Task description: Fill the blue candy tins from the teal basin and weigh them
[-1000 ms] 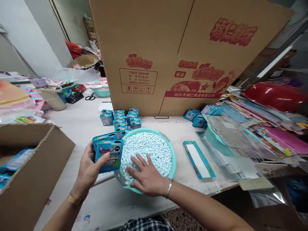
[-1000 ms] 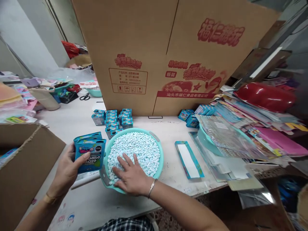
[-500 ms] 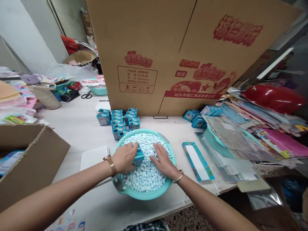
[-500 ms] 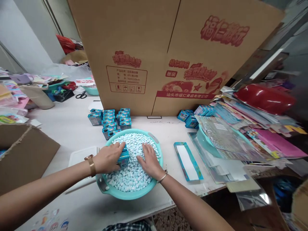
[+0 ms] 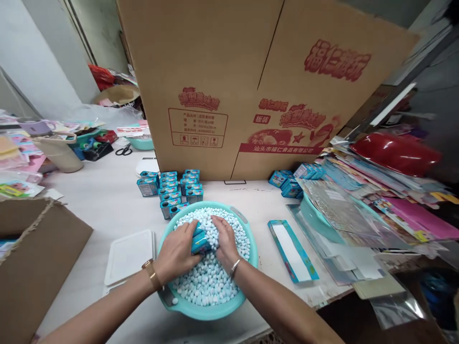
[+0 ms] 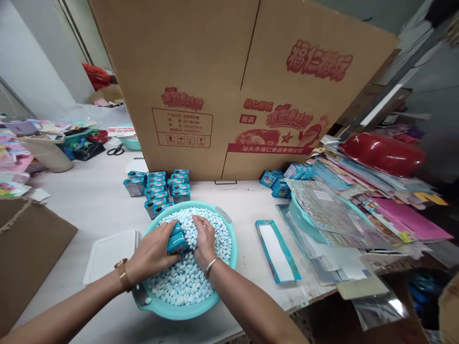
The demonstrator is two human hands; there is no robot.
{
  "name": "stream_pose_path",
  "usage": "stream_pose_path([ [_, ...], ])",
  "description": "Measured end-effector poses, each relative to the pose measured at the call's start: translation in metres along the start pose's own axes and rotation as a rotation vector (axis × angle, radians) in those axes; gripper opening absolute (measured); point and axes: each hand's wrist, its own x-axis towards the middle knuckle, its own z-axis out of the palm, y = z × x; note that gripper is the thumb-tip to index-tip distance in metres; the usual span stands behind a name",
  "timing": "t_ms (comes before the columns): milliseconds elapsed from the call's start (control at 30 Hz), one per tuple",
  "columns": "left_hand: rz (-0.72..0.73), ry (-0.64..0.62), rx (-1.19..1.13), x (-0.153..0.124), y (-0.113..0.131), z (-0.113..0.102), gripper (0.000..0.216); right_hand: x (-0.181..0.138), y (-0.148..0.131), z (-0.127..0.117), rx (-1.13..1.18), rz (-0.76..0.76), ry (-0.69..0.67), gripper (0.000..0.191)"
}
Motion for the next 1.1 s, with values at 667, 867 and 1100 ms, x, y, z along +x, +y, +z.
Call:
stream_pose_path([
  [667,0.051,0.370,-0.334,-0.014,-0.023,0.017,0.076,-0.017,-0.047,0.037,0.106,0.024,-0.196,0.027],
  [867,0.038,0.337,-0.399,-0.014,-0.019,0.008,0.078,-0.020,-0.054,0.037,0.047,0.011,-0.190,0.039],
  [1100,-0.008,0.302,-0.498,-0.018,-0.011,0.001,0.078,-0.020,-0.063,0.035,0.004,0.032,-0.254,0.060],
])
